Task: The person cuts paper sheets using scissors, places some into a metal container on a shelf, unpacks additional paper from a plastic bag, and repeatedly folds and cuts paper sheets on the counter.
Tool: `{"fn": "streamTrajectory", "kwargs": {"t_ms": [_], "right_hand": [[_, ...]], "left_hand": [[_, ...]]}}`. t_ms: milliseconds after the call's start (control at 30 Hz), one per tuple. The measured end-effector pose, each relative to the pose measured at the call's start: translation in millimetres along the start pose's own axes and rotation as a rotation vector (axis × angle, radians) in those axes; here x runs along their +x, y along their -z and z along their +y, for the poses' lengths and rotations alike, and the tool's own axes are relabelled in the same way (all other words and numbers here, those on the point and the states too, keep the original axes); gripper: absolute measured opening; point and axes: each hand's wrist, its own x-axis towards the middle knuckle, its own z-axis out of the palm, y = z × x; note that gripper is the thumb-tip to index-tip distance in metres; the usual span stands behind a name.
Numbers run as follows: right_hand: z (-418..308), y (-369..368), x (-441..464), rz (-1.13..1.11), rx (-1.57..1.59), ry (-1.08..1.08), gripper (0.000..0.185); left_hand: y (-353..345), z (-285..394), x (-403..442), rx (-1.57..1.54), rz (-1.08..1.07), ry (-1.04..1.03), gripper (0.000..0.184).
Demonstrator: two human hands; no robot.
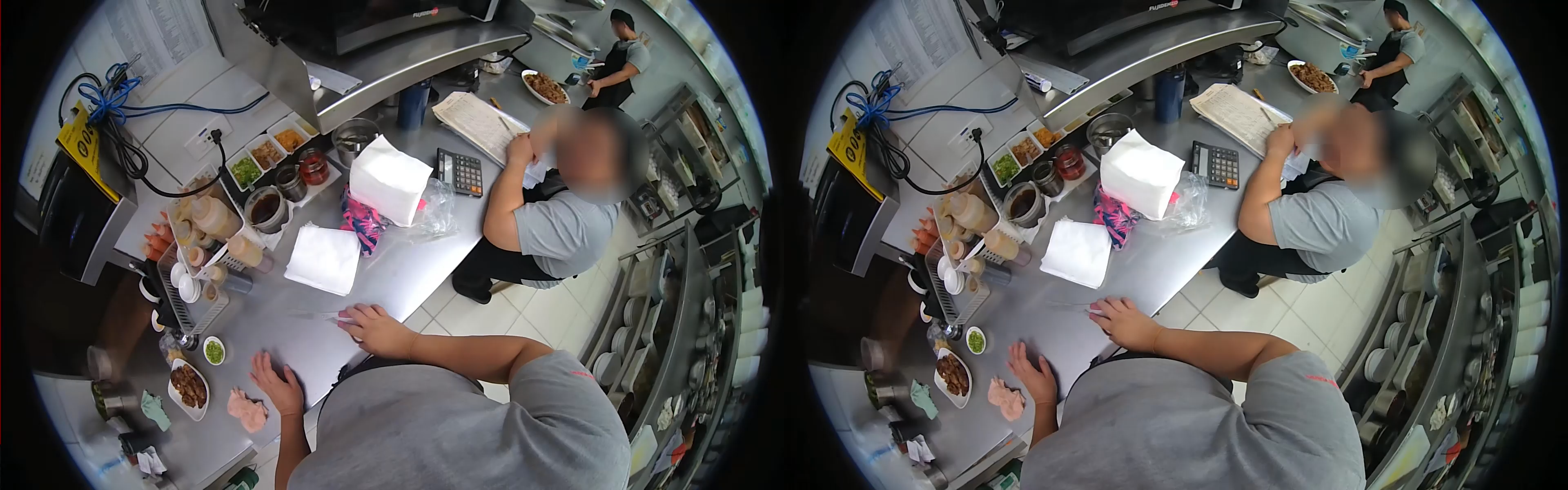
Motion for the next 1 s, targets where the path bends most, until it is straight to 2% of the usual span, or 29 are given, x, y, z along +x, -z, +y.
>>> {"fn": "streamTrajectory", "kwargs": {"t_ms": [133,267,467,533,633,733,800,833,933,1000], "right_hand": [[1.9,-4.0,1.7,-0.095,0.096,-0.129,0.046],[-1.7,1.6,1.0,-0.05,0.085,-0.121,0.046],[15.1,33.2,-29.5,-0.103,0.214,-0.073,0.056],[26.8,42.3,-59.2,0.005,0.212,-0.145,0.063],[45.3,54.4,-98.1,0.101,0.142,-0.301,0.06],[40.0,58.5,-112.0,0.201,0.05,-0.482,0.055],[35.3,52.4,-101.3,0.226,0.002,-0.567,0.056],[33.2,46.4,-92.4,0.259,-0.022,-0.6,0.049],[26.1,37.7,-55.9,0.276,-0.005,-0.712,0.047],[25.7,29.3,-37.6,0.225,-0.024,-0.747,0.047]], "left_hand": [[-1.2,-2.9,2.0,0.012,-0.033,0.006,0.055],[1.1,-2.5,1.2,-0.005,-0.025,-0.002,0.053],[1.8,0.4,2.0,-0.021,-0.005,-0.015,0.053],[1.5,-2.5,-0.8,-0.03,0.01,-0.027,0.054],[-2.5,-0.9,11.4,-0.167,0.115,-0.021,0.051],[36.2,77.2,90.2,-0.495,-0.086,-0.241,0.045],[62.7,130.0,134.3,-0.511,-0.155,-0.516,0.041],[72.7,151.1,149.3,-0.479,-0.177,-0.66,0.041],[66.5,182.3,163.5,-0.517,-0.348,-0.69,0.042],[39.5,179.1,163.5,-0.318,-0.404,-0.643,0.045]]}}
